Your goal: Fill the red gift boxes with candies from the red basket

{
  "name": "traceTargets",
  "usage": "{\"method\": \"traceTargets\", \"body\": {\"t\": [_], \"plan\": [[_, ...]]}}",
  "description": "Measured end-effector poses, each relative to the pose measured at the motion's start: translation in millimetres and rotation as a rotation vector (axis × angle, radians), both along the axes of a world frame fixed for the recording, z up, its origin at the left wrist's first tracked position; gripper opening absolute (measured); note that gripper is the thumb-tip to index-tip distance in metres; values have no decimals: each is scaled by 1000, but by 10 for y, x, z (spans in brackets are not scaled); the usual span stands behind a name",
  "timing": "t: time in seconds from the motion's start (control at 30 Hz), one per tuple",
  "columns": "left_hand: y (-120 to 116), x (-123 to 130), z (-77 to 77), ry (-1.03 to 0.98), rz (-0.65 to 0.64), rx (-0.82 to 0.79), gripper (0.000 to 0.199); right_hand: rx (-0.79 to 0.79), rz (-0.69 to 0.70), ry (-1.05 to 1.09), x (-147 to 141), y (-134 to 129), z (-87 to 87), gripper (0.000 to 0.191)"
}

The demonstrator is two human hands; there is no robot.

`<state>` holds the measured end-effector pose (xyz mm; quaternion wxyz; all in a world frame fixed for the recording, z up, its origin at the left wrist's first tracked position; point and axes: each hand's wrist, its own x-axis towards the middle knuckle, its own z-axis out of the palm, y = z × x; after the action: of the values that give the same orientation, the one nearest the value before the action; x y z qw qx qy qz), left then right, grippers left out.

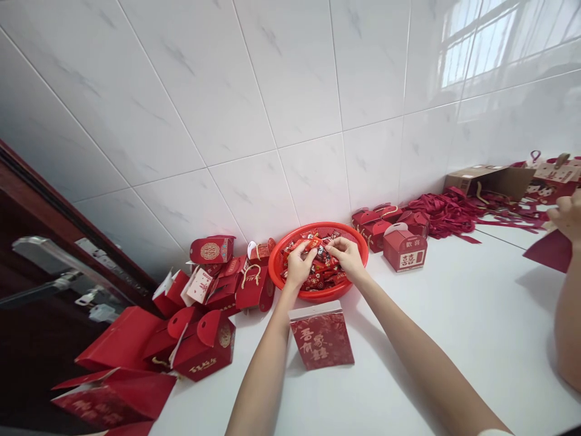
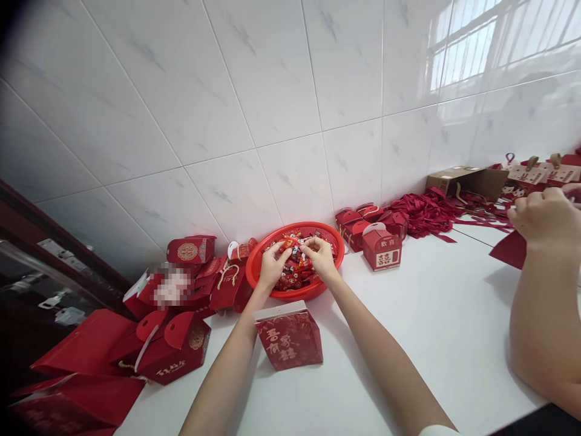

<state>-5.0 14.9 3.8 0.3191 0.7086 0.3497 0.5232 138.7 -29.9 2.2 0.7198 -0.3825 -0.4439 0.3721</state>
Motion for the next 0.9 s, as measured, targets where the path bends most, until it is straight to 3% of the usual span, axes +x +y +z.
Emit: {"method": "traceTargets", "body": {"t": [0.33, 0.6, 0.8, 0.9], "plan": [[-32, -20, 44, 88, -127, -93, 31, 9, -27, -63, -8, -1, -18, 23], [-5, -38, 33, 145, -78, -87, 32, -62, -2, 13, -22, 31, -15, 24], [34, -43, -1, 59, -33, -91, 22, -107, 25, 59, 21, 86, -38, 22], [45, -38, -13, 25, -20, -107, 23, -131, 77, 70, 29, 59, -33, 33]]}}
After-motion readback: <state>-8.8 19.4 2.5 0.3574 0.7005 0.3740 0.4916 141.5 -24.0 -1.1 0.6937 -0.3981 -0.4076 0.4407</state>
